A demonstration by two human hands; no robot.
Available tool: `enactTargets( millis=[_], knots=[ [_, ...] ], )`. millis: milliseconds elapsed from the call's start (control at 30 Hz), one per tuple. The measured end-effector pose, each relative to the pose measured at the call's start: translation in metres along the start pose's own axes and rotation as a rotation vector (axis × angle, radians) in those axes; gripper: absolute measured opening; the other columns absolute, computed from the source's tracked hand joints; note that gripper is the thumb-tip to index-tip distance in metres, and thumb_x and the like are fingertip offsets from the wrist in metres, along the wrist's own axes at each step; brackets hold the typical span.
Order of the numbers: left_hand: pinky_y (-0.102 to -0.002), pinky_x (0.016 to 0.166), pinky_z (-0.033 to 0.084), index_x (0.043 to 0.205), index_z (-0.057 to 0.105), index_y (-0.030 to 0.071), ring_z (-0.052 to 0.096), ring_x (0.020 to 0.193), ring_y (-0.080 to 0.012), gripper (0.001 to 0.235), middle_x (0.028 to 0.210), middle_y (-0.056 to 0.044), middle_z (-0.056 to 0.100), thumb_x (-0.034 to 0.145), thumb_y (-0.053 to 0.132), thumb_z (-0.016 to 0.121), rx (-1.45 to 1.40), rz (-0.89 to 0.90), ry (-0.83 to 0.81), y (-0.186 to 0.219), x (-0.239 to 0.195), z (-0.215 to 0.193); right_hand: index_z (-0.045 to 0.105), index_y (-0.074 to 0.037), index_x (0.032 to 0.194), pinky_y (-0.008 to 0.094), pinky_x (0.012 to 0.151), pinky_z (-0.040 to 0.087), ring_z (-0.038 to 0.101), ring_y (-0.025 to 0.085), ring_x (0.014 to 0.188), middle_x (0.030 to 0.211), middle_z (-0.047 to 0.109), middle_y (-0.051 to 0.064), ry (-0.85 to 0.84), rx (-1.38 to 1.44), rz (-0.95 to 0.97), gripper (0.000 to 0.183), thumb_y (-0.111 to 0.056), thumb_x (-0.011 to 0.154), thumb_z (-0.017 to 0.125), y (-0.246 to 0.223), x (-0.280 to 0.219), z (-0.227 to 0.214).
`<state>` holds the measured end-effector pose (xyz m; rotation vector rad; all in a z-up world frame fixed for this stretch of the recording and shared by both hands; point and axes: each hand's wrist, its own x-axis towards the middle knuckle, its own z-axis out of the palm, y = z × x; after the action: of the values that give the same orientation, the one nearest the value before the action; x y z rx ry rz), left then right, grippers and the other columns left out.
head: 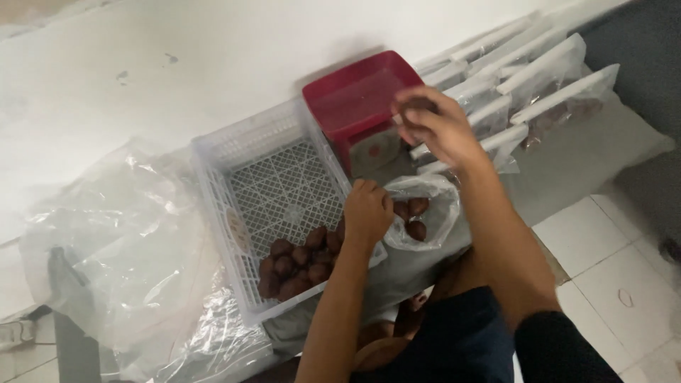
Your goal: The person transfers brown round fruits from a white plastic basket into a red weighing tray, then places them into clear zip-top bags. The person seals each bag and sets it aside on the table.
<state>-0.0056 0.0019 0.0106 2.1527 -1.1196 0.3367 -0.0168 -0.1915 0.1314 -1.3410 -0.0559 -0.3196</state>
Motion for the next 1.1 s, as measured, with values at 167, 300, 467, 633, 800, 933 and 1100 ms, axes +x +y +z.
enactTargets(
  millis=[167, 300, 467, 633, 800, 933, 1100],
  knots=[
    [-0.03, 0.09, 0.046, 0.07, 0.072, 0.0, 0.063, 0.068, -0.0201, 0.02, 0.068, -0.012, 0.067, 0.087, 0.003, 0.063, 0.051, 0.055, -0.017, -0.002, 0.006, -0.007, 0.054, 0.012, 0.126, 0.036, 0.053, 0.051, 0.064, 0.028, 0.067, 0.087, 0.062, 0.023, 0.197, -0.316, 0.16, 0.037, -0.006, 0.096, 0.066, 0.029, -0.1, -0.033],
    [-0.03, 0.084, 0.042, 0.067, 0.071, 0.001, 0.058, 0.063, -0.0187, 0.015, 0.062, -0.011, 0.064, 0.082, 0.0, 0.067, 0.06, 0.085, 0.021, 0.0, 0.005, -0.008, 0.049, 0.007, 0.141, 0.055, 0.086, 0.054, 0.063, 0.046, 0.108, 0.13, 0.054, 0.033, 0.258, -0.497, 0.43, 0.057, -0.002, 0.088, 0.067, 0.069, -0.151, -0.043],
    [-0.031, 0.08, 0.04, 0.068, 0.07, 0.001, 0.054, 0.06, -0.0191, 0.014, 0.06, -0.012, 0.06, 0.081, -0.002, 0.067, 0.016, 0.098, 0.082, -0.002, 0.002, 0.001, 0.054, -0.005, 0.146, 0.058, 0.106, 0.046, 0.056, 0.049, 0.129, 0.14, 0.055, 0.032, 0.206, -0.743, 0.486, 0.06, -0.011, 0.089, 0.069, 0.075, -0.169, -0.026],
    [-0.03, 0.08, 0.04, 0.07, 0.072, 0.0, 0.052, 0.06, -0.0196, 0.015, 0.062, -0.013, 0.06, 0.082, -0.004, 0.064, -0.022, 0.066, 0.07, 0.004, 0.003, -0.006, 0.058, 0.001, 0.136, 0.046, 0.089, 0.057, 0.072, 0.037, 0.108, 0.124, 0.067, 0.026, 0.352, -0.7, 0.366, 0.049, -0.012, 0.092, 0.076, 0.108, -0.166, -0.04],
    [-0.03, 0.081, 0.04, 0.07, 0.072, 0.0, 0.054, 0.061, -0.0192, 0.015, 0.063, -0.013, 0.062, 0.083, -0.002, 0.065, 0.008, 0.047, 0.029, 0.005, 0.003, -0.006, 0.061, 0.0, 0.134, 0.05, 0.091, 0.057, 0.07, 0.04, 0.112, 0.125, 0.068, 0.027, 0.34, -0.742, 0.423, 0.042, -0.014, 0.095, 0.071, 0.099, -0.166, -0.03],
    [-0.031, 0.082, 0.041, 0.073, 0.073, 0.0, 0.054, 0.062, -0.0189, 0.014, 0.065, -0.012, 0.062, 0.084, 0.002, 0.065, 0.007, 0.002, 0.0, 0.002, 0.001, -0.003, 0.064, -0.003, 0.133, 0.049, 0.089, 0.058, 0.07, 0.037, 0.112, 0.122, 0.07, 0.023, 0.39, -0.966, 0.535, 0.045, -0.028, 0.096, 0.072, 0.099, -0.169, -0.048],
    [-0.031, 0.081, 0.04, 0.071, 0.073, 0.001, 0.053, 0.062, -0.0192, 0.016, 0.064, -0.012, 0.061, 0.084, 0.002, 0.064, 0.008, 0.013, 0.009, 0.0, 0.001, 0.001, 0.062, 0.001, 0.124, 0.051, 0.092, 0.056, 0.07, 0.04, 0.111, 0.12, 0.07, 0.026, 0.461, -0.954, 0.415, 0.036, -0.011, 0.092, 0.073, 0.116, -0.16, -0.057]
  ],
)
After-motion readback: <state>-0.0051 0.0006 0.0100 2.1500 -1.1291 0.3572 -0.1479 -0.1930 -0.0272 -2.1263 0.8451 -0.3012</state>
